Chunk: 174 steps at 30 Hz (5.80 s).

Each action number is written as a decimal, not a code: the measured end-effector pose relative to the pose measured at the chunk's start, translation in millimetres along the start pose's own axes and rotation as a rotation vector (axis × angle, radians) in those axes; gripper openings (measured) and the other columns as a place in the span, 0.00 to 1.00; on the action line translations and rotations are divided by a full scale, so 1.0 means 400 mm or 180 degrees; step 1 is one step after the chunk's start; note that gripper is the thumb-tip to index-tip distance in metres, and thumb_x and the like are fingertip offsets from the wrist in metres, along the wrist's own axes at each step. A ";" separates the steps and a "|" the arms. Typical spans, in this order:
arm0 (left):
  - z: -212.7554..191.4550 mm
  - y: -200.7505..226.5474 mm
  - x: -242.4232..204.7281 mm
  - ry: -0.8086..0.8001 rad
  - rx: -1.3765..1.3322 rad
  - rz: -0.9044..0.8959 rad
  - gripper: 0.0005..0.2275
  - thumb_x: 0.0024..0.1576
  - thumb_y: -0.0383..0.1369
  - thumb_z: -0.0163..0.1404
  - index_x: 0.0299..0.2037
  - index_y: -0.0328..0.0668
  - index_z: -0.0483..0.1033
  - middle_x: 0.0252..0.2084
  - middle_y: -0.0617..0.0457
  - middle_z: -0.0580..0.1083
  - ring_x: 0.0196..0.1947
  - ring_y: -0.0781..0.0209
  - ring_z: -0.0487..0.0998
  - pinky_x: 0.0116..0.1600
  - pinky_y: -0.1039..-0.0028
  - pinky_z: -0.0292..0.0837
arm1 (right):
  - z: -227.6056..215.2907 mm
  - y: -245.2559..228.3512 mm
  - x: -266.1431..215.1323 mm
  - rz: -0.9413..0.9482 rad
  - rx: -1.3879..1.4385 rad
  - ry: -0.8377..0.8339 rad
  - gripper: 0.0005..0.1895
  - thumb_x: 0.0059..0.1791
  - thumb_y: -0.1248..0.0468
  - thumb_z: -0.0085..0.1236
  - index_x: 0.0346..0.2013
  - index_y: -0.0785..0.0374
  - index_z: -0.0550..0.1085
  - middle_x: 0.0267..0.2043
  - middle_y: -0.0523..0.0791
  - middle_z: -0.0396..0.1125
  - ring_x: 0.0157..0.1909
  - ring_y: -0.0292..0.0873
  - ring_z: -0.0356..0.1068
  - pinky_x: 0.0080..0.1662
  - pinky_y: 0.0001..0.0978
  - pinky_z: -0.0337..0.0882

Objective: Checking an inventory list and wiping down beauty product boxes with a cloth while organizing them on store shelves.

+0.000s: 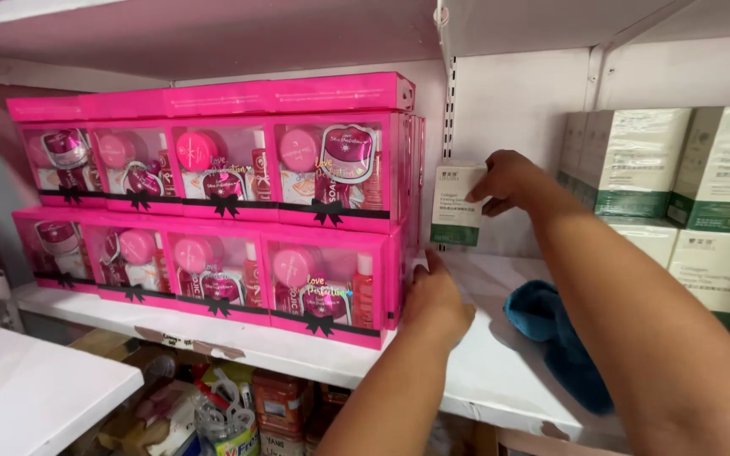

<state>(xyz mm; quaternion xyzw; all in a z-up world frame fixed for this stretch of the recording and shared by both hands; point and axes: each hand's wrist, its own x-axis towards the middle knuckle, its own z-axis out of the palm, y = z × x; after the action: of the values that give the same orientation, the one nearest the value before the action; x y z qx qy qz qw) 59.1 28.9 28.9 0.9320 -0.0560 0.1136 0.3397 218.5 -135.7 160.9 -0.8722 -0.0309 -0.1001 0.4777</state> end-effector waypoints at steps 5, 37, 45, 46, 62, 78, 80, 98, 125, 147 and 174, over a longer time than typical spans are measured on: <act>0.024 -0.003 0.015 -0.0043 0.0055 0.0157 0.46 0.53 0.29 0.59 0.76 0.39 0.36 0.74 0.35 0.51 0.72 0.39 0.57 0.69 0.59 0.61 | 0.078 0.018 0.053 -0.0219 -0.0811 0.0351 0.28 0.39 0.70 0.73 0.50 0.76 0.72 0.43 0.58 0.74 0.39 0.55 0.79 0.34 0.42 0.80; 0.015 -0.016 0.008 0.0339 -0.0148 0.0584 0.38 0.52 0.22 0.52 0.74 0.36 0.46 0.72 0.35 0.54 0.69 0.36 0.59 0.67 0.54 0.60 | 0.211 0.137 0.024 -0.0085 -0.1654 0.0483 0.45 0.44 0.56 0.69 0.53 0.86 0.49 0.37 0.64 0.73 0.33 0.59 0.78 0.30 0.46 0.75; -0.013 0.008 -0.020 0.0732 -0.0226 0.0742 0.40 0.49 0.23 0.55 0.73 0.39 0.47 0.74 0.38 0.51 0.70 0.38 0.58 0.68 0.58 0.60 | 0.132 0.023 -0.271 -0.0759 -0.3015 0.0298 0.38 0.44 0.52 0.67 0.57 0.71 0.59 0.49 0.59 0.71 0.54 0.63 0.71 0.52 0.52 0.72; 0.002 -0.005 -0.010 0.0724 -0.0231 0.0732 0.40 0.49 0.23 0.55 0.73 0.39 0.47 0.74 0.38 0.51 0.70 0.38 0.58 0.68 0.58 0.60 | 0.107 0.021 -0.313 -0.0754 -0.3019 0.0286 0.38 0.44 0.52 0.67 0.57 0.71 0.59 0.49 0.59 0.71 0.54 0.63 0.71 0.52 0.52 0.72; 0.106 0.054 -0.006 0.1219 -0.0489 0.2382 0.31 0.49 0.27 0.54 0.67 0.40 0.63 0.66 0.36 0.66 0.66 0.38 0.67 0.66 0.59 0.65 | -0.135 0.137 -0.679 -0.0760 -0.2879 -0.0905 0.32 0.41 0.58 0.63 0.60 0.42 0.67 0.44 0.49 0.76 0.47 0.50 0.76 0.50 0.42 0.74; 0.379 0.330 0.168 -0.0061 -0.4023 0.1630 0.28 0.60 0.40 0.46 0.70 0.36 0.57 0.58 0.40 0.73 0.56 0.50 0.77 0.61 0.64 0.72 | -0.314 0.273 -0.658 -0.3659 0.0055 0.2790 0.20 0.50 0.68 0.52 0.55 0.70 0.62 0.50 0.49 0.64 0.53 0.42 0.66 0.60 0.35 0.70; 0.339 0.344 0.053 0.0081 -0.3321 0.1774 0.30 0.58 0.40 0.50 0.69 0.39 0.55 0.58 0.41 0.72 0.57 0.50 0.75 0.62 0.65 0.70 | -0.284 0.233 -0.699 -0.3246 -0.0202 0.2881 0.22 0.47 0.66 0.54 0.53 0.71 0.62 0.46 0.52 0.63 0.48 0.47 0.66 0.54 0.38 0.69; 0.202 0.162 -0.134 0.0648 -0.2268 0.2178 0.35 0.46 0.30 0.60 0.65 0.44 0.58 0.54 0.48 0.74 0.53 0.57 0.78 0.55 0.69 0.76 | -0.187 0.183 -0.744 -0.3316 -0.0982 0.0992 0.25 0.44 0.67 0.50 0.57 0.56 0.72 0.49 0.53 0.68 0.51 0.55 0.69 0.54 0.47 0.68; 0.023 -0.040 -0.204 0.0620 -0.2488 0.2342 0.36 0.53 0.24 0.56 0.72 0.45 0.51 0.59 0.45 0.71 0.60 0.53 0.75 0.61 0.67 0.71 | 0.069 0.092 -0.645 -0.3290 -0.0315 0.1278 0.14 0.50 0.65 0.56 0.50 0.60 0.75 0.51 0.50 0.67 0.56 0.52 0.68 0.57 0.41 0.68; 0.026 -0.081 -0.166 -0.0128 -0.3758 0.2234 0.36 0.54 0.31 0.56 0.74 0.43 0.54 0.60 0.48 0.72 0.58 0.60 0.73 0.61 0.70 0.70 | 0.197 0.191 -0.597 -0.2716 0.0090 0.2494 0.30 0.56 0.70 0.49 0.73 0.58 0.56 0.72 0.56 0.55 0.74 0.59 0.55 0.72 0.48 0.56; -0.041 -0.058 -0.451 0.1790 -0.3739 0.2256 0.33 0.63 0.44 0.49 0.75 0.37 0.52 0.65 0.45 0.69 0.62 0.58 0.72 0.63 0.70 0.68 | 0.429 0.161 -1.053 -0.3045 0.1397 0.1466 0.31 0.53 0.76 0.36 0.73 0.63 0.55 0.75 0.52 0.50 0.77 0.48 0.50 0.73 0.38 0.49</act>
<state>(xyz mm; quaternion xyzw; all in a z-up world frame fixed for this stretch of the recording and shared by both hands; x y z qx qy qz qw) -114.4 62.3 -18.3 0.4585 -0.3159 0.4022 0.7268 -158.9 -8.8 -68.2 -0.5973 -0.3373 -0.4837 0.5436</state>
